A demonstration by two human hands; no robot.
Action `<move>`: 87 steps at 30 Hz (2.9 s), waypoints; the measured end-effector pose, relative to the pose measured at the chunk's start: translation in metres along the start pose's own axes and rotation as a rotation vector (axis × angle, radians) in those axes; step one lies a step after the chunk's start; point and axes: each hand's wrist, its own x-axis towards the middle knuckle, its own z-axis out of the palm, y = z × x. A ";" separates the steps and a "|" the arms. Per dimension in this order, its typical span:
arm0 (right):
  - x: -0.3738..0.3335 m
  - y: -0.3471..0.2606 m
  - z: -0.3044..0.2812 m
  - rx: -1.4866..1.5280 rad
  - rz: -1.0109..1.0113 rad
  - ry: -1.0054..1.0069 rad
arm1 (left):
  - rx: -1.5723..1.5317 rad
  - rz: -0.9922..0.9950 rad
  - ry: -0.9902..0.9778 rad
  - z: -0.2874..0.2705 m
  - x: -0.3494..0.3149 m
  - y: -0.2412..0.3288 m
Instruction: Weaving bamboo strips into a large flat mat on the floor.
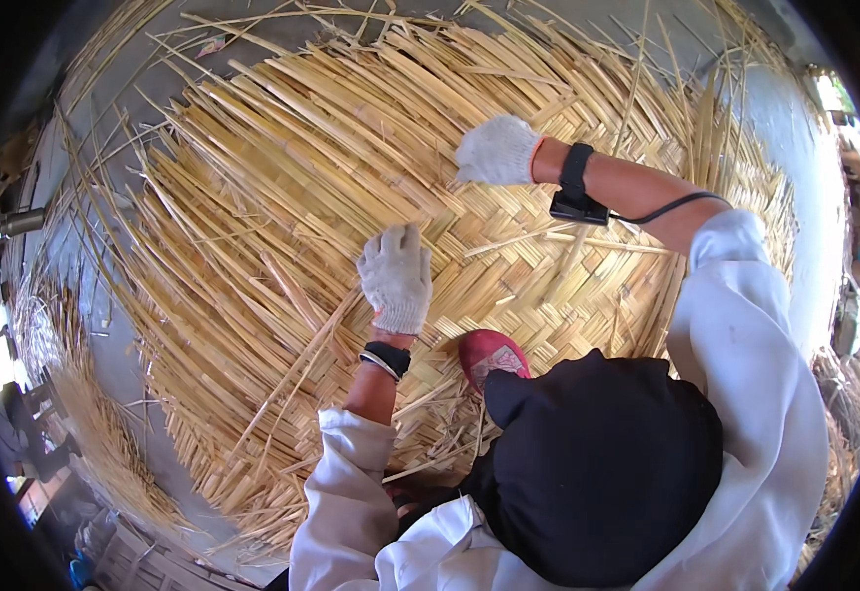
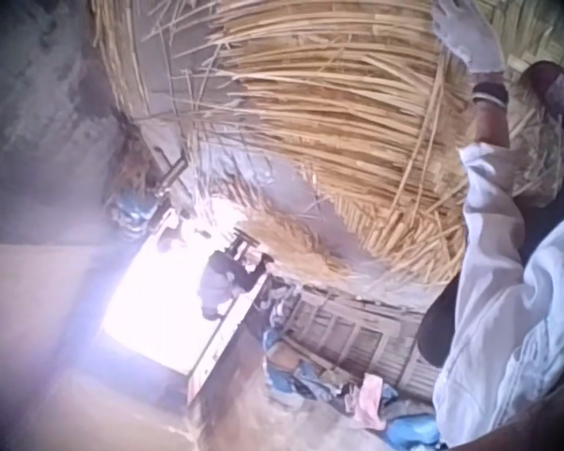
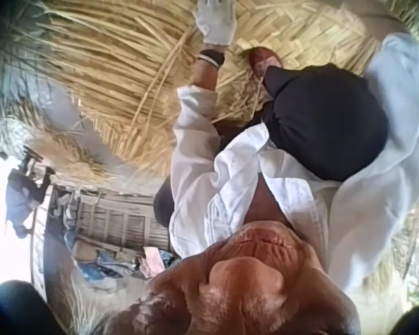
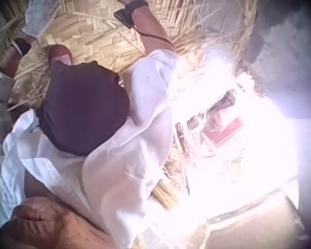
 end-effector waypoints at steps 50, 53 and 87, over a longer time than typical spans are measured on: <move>-0.146 -0.063 0.021 0.815 0.481 0.396 | -0.471 -0.031 0.153 -0.019 -0.019 0.029; -0.106 -0.092 0.013 0.862 0.273 0.443 | -1.186 -0.395 -0.028 -0.009 -0.022 0.049; -0.073 -0.115 0.010 1.808 0.689 -0.166 | -1.923 -0.726 0.197 -0.003 -0.024 0.014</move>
